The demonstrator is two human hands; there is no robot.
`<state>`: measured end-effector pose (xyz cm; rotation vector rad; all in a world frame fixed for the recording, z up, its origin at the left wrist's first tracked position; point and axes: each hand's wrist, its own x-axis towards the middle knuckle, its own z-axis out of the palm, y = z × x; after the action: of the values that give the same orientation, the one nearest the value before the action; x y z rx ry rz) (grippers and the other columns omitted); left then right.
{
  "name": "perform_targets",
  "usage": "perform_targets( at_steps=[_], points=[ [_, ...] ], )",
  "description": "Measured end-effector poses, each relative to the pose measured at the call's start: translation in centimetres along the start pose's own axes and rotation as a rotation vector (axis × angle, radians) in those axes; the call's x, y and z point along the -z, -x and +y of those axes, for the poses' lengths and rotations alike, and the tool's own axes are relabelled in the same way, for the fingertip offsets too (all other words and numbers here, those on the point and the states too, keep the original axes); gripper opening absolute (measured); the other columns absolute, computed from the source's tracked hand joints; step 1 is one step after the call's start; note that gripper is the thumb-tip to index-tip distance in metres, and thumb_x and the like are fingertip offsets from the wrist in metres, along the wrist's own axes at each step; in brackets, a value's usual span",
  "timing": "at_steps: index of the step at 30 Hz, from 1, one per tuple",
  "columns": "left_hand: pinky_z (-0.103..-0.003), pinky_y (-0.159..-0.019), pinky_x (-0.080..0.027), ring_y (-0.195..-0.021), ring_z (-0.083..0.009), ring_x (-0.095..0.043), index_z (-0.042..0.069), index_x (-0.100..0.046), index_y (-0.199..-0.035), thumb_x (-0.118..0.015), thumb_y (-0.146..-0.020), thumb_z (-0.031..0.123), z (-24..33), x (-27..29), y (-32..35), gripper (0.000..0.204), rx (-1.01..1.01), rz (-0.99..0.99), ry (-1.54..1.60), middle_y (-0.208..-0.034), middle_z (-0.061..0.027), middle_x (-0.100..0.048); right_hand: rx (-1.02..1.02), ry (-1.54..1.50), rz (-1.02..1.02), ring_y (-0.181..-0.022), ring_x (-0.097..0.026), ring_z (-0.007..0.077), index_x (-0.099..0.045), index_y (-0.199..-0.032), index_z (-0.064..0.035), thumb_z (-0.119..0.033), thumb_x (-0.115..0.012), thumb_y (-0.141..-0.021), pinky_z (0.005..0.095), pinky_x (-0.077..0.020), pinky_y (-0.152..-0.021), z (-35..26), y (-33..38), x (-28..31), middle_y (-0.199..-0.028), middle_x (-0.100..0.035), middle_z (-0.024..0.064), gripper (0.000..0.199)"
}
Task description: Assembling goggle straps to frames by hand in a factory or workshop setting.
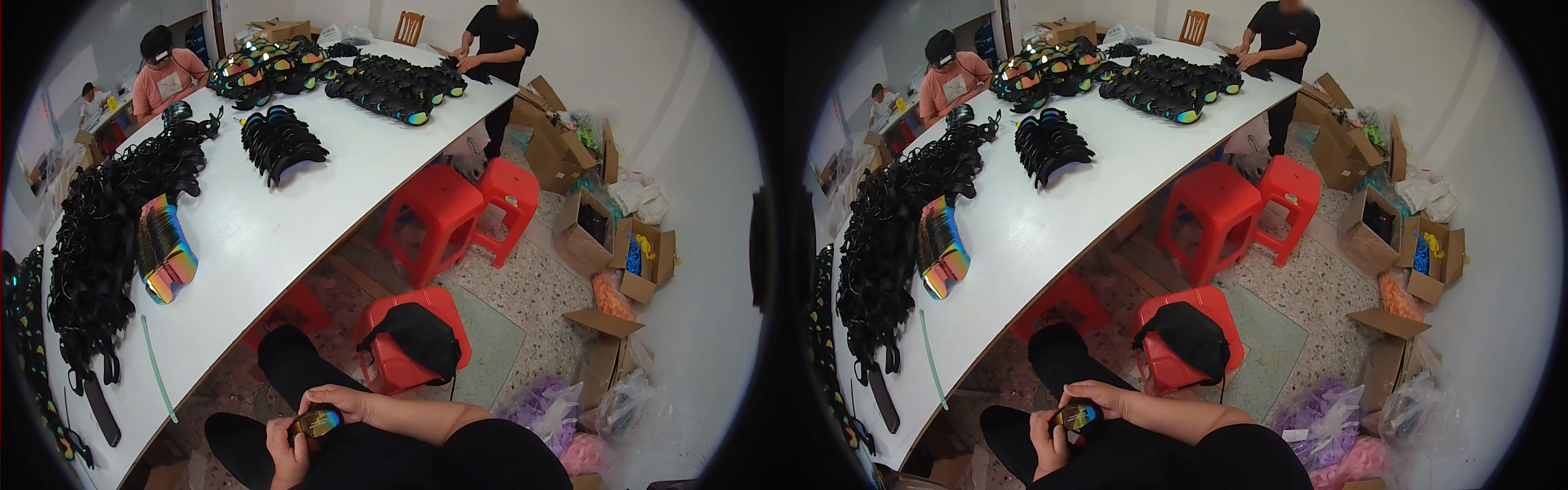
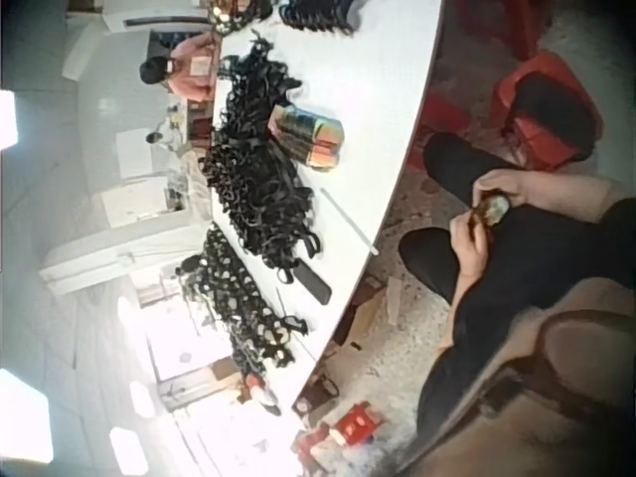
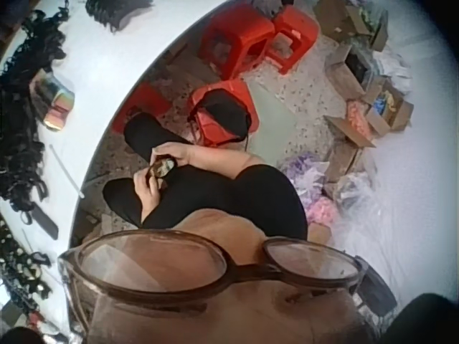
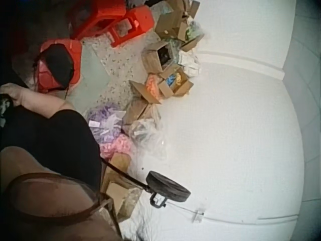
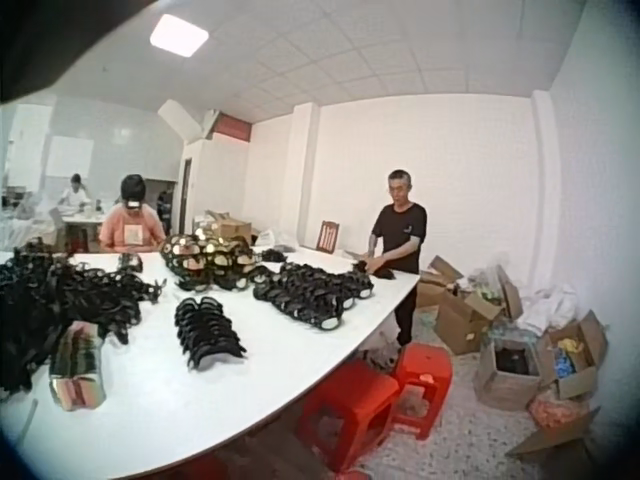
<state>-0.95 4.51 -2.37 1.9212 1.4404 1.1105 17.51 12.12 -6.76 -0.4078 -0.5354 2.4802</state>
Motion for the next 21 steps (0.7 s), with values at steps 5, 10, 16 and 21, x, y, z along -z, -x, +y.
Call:
perform_targets(
  at_steps=[5, 10, 16, 21],
  points=[
    [-0.039, -0.075, -0.045, -0.084, -0.0325, -0.055, -0.003, -0.058, -0.101, -0.054, -0.092, 0.033, 0.0, 0.1, 0.1, 0.037, -0.003, 0.01, -0.014, -0.091, -0.0176, -0.054, -0.012, 0.001, -0.003, -0.085, -0.067, 0.0162, -0.066, -0.099, -0.0024, -0.038, -0.053, -0.1, 0.0285, -0.0563, -0.077, -0.1, -0.2, 0.2, -0.093, -0.067, 0.008, 0.038],
    [-0.039, -0.074, -0.044, -0.084, -0.0325, -0.055, -0.003, -0.057, -0.101, -0.055, -0.091, 0.032, 0.0, 0.2, 0.3, 0.036, -0.021, 0.015, -0.013, -0.09, -0.0175, -0.054, -0.017, 0.005, -0.067, -0.093, -0.066, 0.0167, -0.063, -0.104, 0.0001, -0.035, -0.052, -0.101, 0.0294, -0.0542, -0.085, 0.1, -0.3, 0.9, -0.1, -0.067, 0.01, 0.037],
    [-0.042, -0.076, -0.046, -0.086, -0.0361, -0.056, -0.001, -0.057, -0.101, -0.061, -0.081, 0.018, 0.5, 0.7, 0.7, 0.028, -0.008, 0.021, -0.023, -0.093, -0.0182, -0.056, -0.026, 0.046, -0.035, -0.09, -0.066, 0.0164, -0.064, -0.101, -0.0011, -0.036, -0.053, -0.1, 0.0295, -0.055, -0.082, 0.3, -0.4, 0.1, -0.098, -0.066, 0.0089, 0.036],
    [-0.043, -0.076, -0.046, -0.086, -0.0364, -0.056, -0.001, -0.057, -0.101, -0.062, -0.081, 0.019, 0.4, 0.7, 1.1, 0.029, -0.017, 0.04, -0.026, -0.094, -0.0185, -0.057, -0.02, 0.055, -0.02, -0.088, -0.067, 0.0161, -0.065, -0.099, -0.0019, -0.037, -0.055, -0.1, 0.0297, -0.0561, -0.079, 0.3, -0.3, -0.1, -0.095, -0.066, 0.008, 0.037]
  ],
)
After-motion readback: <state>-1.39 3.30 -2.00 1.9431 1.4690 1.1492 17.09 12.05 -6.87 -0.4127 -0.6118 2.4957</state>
